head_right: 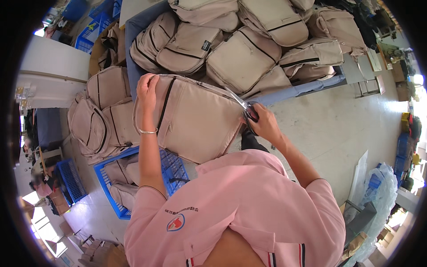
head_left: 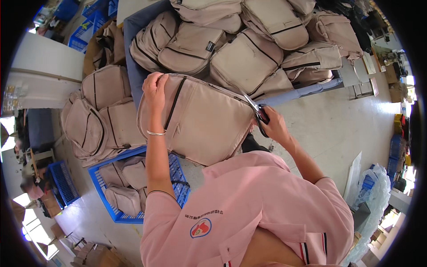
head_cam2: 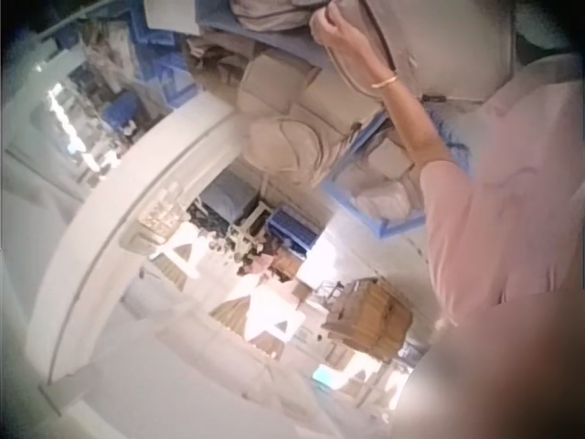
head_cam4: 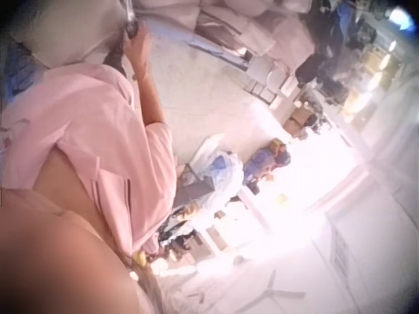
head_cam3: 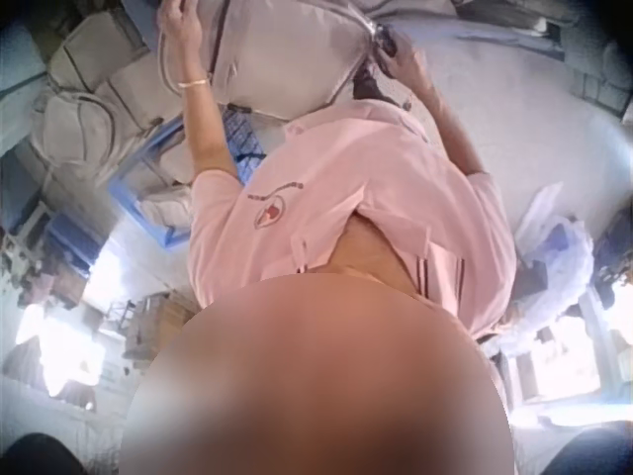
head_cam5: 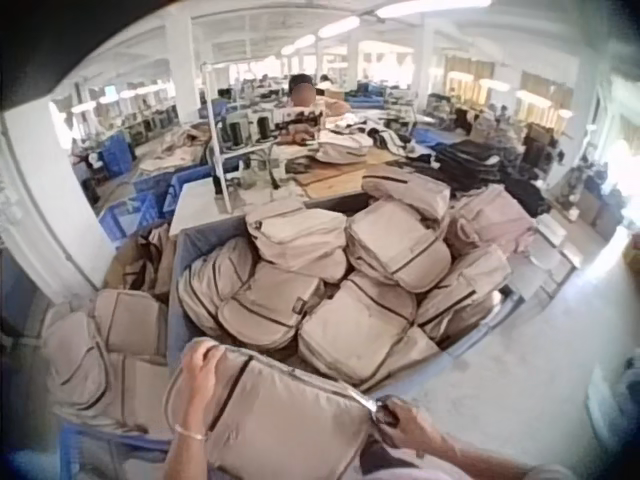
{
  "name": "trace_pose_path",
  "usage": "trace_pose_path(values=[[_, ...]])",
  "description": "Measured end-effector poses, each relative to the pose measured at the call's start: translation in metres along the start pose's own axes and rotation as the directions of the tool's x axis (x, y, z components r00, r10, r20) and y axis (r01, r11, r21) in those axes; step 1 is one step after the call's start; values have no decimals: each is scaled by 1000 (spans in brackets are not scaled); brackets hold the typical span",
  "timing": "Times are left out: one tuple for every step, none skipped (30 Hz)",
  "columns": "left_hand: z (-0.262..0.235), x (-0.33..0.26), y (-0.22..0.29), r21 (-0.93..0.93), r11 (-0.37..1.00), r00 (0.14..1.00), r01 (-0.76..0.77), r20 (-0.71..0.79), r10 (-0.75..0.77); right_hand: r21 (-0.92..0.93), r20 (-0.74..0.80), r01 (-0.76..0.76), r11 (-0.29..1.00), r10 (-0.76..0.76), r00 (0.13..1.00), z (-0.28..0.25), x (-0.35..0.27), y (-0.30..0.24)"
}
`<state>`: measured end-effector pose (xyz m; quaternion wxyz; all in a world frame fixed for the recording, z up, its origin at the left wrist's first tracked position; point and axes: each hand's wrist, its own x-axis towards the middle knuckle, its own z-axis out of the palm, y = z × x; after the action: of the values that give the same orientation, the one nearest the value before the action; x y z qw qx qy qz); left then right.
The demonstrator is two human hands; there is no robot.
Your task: Use scissors to trim excess threads or materials from manufactured backpack components before placing them in a bin.
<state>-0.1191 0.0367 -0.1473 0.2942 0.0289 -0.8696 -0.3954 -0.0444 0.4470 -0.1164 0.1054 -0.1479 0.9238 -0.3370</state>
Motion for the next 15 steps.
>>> trace_pose_path(values=[[6,1,2,-36,999,1000,-6,21,6,-4,3,-2,1000,2,1000,-6,10,-1],[10,1,3,-68,998,999,-9,40,12,-91,-38,92,992,-96,995,-11,20,-4],[12,2,4,-69,998,999,-2,39,4,-181,-70,180,967,-195,978,-16,30,-4],[15,3,6,-88,996,999,-2,46,6,-188,-22,211,959,-219,976,-21,41,2],[17,2,8,-104,995,999,-1,52,7,-185,-15,209,960,-216,976,-25,49,5],[16,3,11,-96,995,999,6,54,-1,-219,71,208,953,-197,978,-27,58,4],[15,3,14,-115,993,998,26,64,-19,-252,156,210,944,-175,972,-27,65,4],[14,3,18,-134,990,997,45,74,-35,-256,201,225,940,-176,964,-26,71,6],[13,2,18,-123,991,996,53,74,-44,-247,211,231,941,-180,961,-24,76,5],[12,2,19,-149,987,995,66,81,-54,-243,228,257,935,-202,952,-22,79,3],[12,2,19,-175,981,994,78,88,-63,-239,244,282,929,-223,944,-19,81,2],[12,1,18,-168,982,994,82,87,-68,-233,249,286,929,-227,941,-16,84,0],[13,0,17,-179,980,993,90,89,-75,-239,248,288,927,-228,942,-12,86,-3],[13,-1,16,-192,977,993,97,91,-80,-247,244,288,925,-228,942,-8,87,-5],[13,-2,14,-190,977,992,99,92,-82,-244,246,289,926,-229,942,-6,88,-6]])
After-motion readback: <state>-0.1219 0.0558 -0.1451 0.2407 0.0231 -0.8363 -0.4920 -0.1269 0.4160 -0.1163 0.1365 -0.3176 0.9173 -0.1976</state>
